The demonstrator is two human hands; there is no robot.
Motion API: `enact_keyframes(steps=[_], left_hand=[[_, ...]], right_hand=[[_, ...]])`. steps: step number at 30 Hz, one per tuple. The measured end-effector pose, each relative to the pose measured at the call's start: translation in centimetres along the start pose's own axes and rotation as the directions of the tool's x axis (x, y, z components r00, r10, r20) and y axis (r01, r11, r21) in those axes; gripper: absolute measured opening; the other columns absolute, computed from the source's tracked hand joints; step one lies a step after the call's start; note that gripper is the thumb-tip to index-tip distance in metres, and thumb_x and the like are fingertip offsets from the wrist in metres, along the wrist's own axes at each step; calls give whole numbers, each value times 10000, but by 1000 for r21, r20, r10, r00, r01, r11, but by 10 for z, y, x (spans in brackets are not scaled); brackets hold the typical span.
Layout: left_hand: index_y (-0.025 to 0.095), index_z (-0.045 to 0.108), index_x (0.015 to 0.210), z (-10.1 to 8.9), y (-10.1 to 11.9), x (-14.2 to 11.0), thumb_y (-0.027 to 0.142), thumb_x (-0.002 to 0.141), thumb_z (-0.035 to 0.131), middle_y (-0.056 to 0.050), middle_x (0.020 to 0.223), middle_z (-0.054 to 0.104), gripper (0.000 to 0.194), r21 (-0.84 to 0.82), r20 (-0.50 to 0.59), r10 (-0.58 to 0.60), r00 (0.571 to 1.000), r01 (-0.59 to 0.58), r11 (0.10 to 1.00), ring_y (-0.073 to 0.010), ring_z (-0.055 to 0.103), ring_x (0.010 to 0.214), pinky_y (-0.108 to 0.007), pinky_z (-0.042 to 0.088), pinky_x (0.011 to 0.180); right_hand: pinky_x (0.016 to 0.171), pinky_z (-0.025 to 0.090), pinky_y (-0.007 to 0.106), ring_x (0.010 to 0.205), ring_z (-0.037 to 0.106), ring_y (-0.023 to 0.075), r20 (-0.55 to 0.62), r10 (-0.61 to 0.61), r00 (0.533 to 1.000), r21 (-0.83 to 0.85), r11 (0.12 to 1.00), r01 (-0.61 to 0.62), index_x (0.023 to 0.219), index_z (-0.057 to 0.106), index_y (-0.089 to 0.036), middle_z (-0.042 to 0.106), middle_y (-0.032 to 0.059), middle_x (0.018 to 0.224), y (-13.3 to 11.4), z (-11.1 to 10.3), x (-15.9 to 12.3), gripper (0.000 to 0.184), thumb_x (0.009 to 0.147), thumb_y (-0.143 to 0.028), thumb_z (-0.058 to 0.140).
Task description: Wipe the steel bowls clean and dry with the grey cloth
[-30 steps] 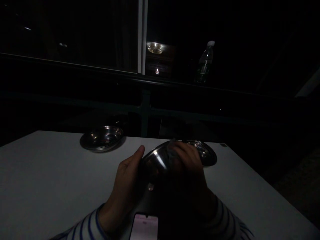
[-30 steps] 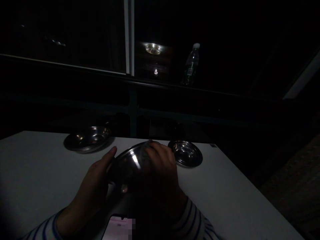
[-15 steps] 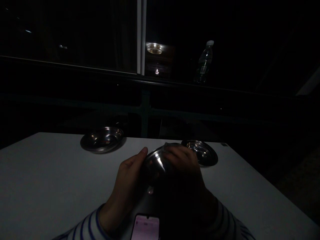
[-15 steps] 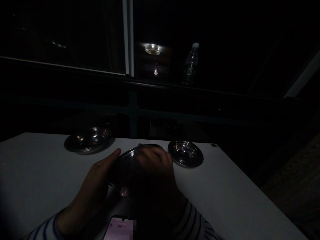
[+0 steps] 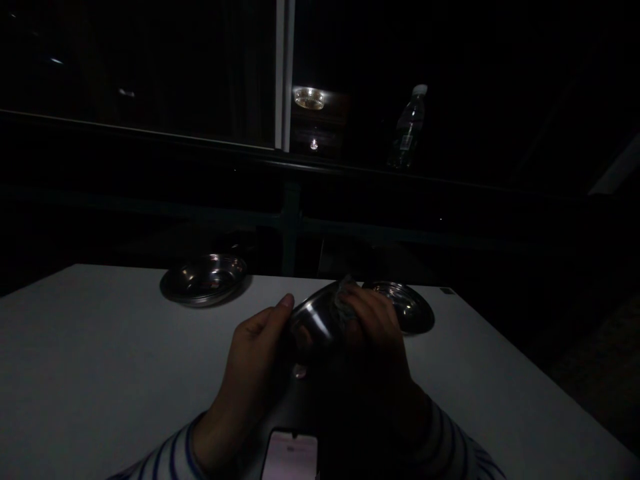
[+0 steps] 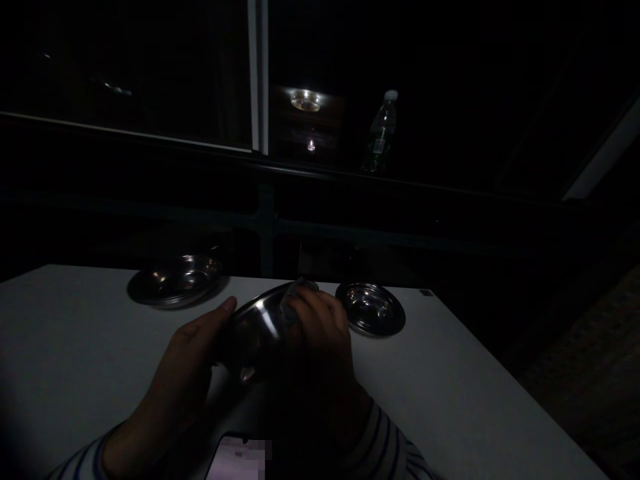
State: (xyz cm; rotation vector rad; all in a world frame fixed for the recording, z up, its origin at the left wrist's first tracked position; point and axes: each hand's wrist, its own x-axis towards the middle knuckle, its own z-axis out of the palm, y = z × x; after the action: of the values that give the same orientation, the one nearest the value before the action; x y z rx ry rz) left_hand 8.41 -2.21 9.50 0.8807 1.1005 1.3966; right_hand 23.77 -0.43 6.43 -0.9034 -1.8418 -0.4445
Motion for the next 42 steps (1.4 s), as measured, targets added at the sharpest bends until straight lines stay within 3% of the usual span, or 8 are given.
enact_keyframes(steps=[6,13,20,27,32,38,40,42], left_hand=[[162,535,470,-2,0,-2,386,703,596,14,437,544,329,96,-17,113,993,-111,989,-115,492,435,-214,372,454],[172,508,465,-2,0,-3,400,699,585,10,451,529,336,170,6,146,989,-145,975,-129,497,456,-232,371,470],[171,464,459,-2,-5,-5,383,720,573,39,436,456,353,167,3,159,987,-157,973,-91,415,439,-212,332,454],[174,466,476,-1,-4,-5,390,722,573,40,444,446,344,147,16,129,992,-130,981,-98,414,447,-217,332,454],[176,447,449,-2,-5,-5,407,700,587,47,435,397,369,133,-6,134,991,-132,982,-87,359,434,-215,308,437],[177,434,432,0,-2,-5,416,679,600,57,408,388,381,28,-5,82,997,-82,996,-70,329,397,-198,297,397],[174,456,431,0,-1,-4,419,670,611,54,397,410,376,-29,17,60,998,-59,998,-71,348,386,-197,318,400],[167,489,438,0,-1,-2,422,673,616,44,400,446,369,-81,41,15,999,-12,997,-79,390,394,-200,351,423]], right_hand=[[840,415,406,1022,493,230,-68,-96,993,-75,993,90,1099,494,-187,568,86,1092,6,-1,0,286,851,-198,353],[803,415,381,971,524,216,-123,-146,982,-147,981,127,1079,484,-205,595,73,1019,-5,1,2,257,859,-166,356],[845,388,393,1027,500,224,-41,-220,975,-150,966,212,1073,521,-204,607,54,1046,-14,2,-6,252,831,-271,495],[823,358,390,986,501,204,-4,-231,973,-139,964,229,1055,544,-177,624,42,988,-28,0,-5,248,829,-235,460],[792,342,366,939,508,178,27,-316,948,-230,921,314,1045,568,-226,640,8,952,-30,1,-6,232,861,-254,429],[807,344,370,985,502,171,78,-282,956,-173,941,292,1054,564,-174,646,23,1007,-38,-2,-6,265,883,-225,367],[834,350,379,1022,496,188,82,-276,958,-160,945,286,1080,552,-177,633,36,1053,-32,-1,-6,260,861,-230,424],[847,366,391,1052,487,214,42,-198,979,-138,970,202,1081,545,-184,612,58,1097,-19,0,-6,260,841,-229,456]])
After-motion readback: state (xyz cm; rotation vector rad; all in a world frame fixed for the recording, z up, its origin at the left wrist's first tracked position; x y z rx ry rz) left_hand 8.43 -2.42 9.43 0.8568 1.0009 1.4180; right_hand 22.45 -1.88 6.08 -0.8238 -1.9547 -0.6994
